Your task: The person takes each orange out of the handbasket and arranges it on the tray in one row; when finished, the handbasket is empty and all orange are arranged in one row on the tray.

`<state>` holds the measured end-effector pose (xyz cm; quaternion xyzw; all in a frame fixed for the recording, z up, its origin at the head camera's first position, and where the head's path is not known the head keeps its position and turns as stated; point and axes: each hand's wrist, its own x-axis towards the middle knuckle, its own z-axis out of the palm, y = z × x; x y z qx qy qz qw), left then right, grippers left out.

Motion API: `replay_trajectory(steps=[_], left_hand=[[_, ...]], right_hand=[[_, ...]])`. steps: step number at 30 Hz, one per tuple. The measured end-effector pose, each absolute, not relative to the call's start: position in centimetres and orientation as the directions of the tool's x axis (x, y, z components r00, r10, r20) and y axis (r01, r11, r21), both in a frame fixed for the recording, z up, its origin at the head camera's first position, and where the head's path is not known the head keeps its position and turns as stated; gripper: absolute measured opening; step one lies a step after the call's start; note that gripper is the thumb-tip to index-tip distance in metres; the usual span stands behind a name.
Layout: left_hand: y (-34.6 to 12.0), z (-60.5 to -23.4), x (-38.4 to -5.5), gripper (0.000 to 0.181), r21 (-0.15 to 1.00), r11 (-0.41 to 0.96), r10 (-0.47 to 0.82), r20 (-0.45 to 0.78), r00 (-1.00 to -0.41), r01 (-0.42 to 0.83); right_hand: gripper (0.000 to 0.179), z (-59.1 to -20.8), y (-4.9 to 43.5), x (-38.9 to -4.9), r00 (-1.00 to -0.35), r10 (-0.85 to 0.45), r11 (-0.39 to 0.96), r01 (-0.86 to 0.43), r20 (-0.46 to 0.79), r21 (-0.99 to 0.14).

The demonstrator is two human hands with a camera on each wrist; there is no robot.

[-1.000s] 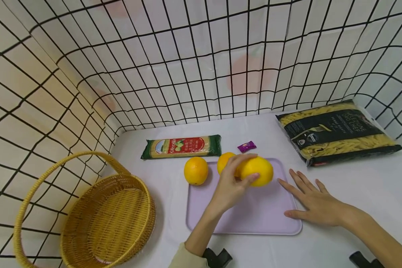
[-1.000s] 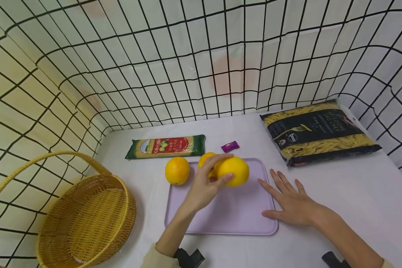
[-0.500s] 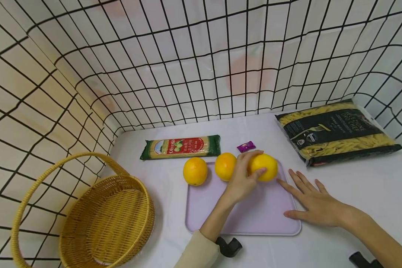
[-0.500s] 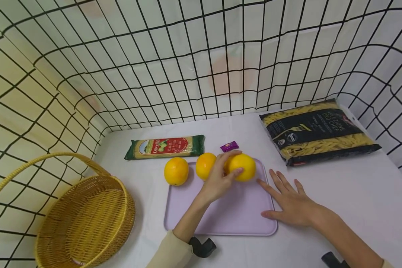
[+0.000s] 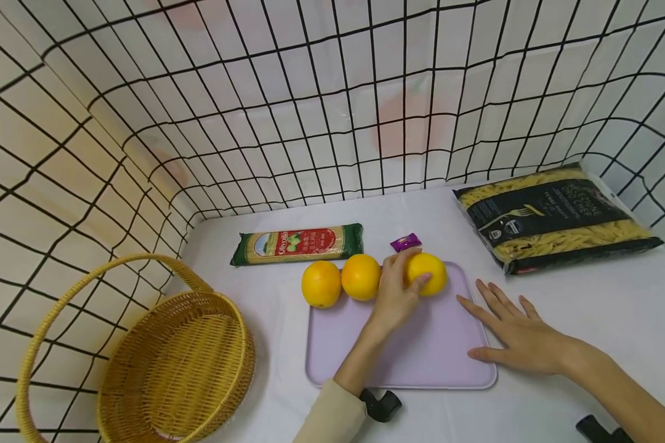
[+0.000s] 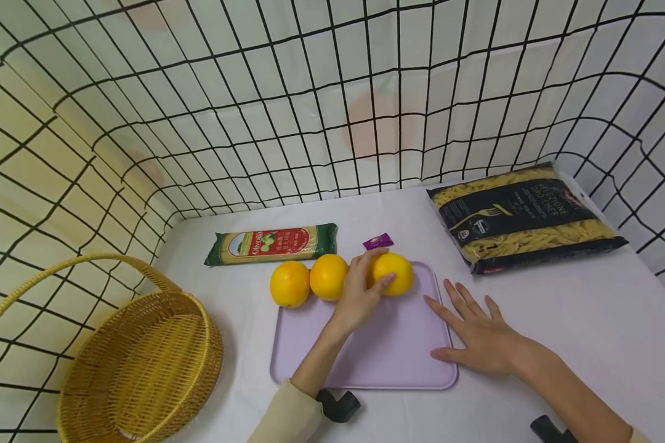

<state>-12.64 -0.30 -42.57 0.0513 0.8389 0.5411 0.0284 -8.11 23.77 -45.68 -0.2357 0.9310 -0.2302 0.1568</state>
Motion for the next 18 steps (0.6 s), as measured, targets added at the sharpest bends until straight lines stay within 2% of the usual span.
replay_trajectory(steps=[12,18], left_hand=[[-1.32,-42.35,-12.41,0.051,0.898,0.437,0.189,-0.032,-0.981,0.055],[-1.27,-42.33,-12.41,0.052,0.89,0.452,0.184,-0.035,-0.982,0.054]], right_hand=[[0.091,-45.69,23.66,-8.18,-0.839,-0.508,0.78,-0.354,-0.192,-0.516],[0.092,-45.67,23.67,-8.25,-0.841,-0.505,0.783,-0.352,-0.194,-0.514]])
